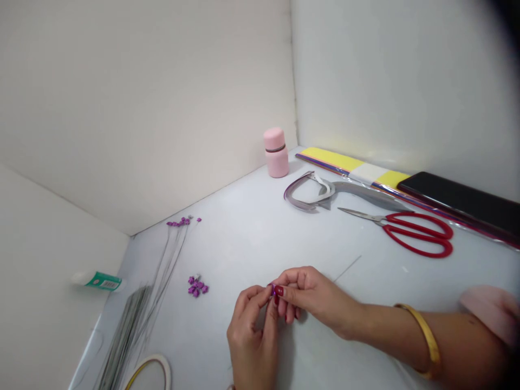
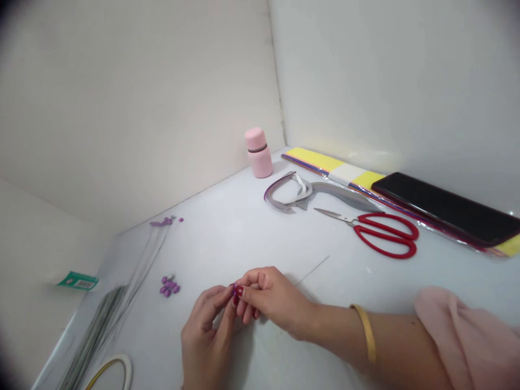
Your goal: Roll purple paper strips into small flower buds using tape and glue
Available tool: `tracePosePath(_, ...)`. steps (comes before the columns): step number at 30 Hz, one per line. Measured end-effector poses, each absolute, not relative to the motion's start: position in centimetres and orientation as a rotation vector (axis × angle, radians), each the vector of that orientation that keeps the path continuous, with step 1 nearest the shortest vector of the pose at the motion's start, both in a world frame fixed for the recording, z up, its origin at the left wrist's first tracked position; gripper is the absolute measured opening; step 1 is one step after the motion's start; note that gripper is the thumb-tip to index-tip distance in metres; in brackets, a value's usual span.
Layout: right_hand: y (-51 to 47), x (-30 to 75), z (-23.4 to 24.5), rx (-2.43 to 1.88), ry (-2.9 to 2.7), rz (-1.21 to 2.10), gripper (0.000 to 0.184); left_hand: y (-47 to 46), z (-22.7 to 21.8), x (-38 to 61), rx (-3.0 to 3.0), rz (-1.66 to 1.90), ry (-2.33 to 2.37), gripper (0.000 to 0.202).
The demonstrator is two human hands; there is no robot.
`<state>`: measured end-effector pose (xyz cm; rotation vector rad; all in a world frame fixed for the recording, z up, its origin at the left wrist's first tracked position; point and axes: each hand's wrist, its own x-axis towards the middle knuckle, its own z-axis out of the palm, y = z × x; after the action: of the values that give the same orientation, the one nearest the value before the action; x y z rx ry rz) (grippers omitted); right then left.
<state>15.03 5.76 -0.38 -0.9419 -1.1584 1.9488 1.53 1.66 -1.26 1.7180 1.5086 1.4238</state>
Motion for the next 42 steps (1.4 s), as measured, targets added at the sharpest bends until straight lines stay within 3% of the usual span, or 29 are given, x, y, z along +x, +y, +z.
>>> tracePosePath(7, 5.82, 15.13, -0.38, -0.933, -1.194, 1.936, 0.026, 1.9, -1.82, 0.86, 1.355, 1.28, 1.449, 0.016)
tracePosePath(11, 5.87, 15.02, -0.22, -0.958, -1.181, 1.926, 0.029, 1.94, -1.87, 0.71, 1.443, 1.283, 1.426, 0.009)
tracePosePath(35, 5.94, 15.06, -0.22, -0.937, -1.178, 1.965, 0.029, 1.95, -1.59, 0.9, 1.476, 1.33, 1.46, 0.019)
tracePosePath(42, 6.02, 15.21, -0.28, -0.934, -1.171, 2.018, 0.032, 2.09, -1.27, 0.72, 1.542, 1.274, 1.532, 0.013)
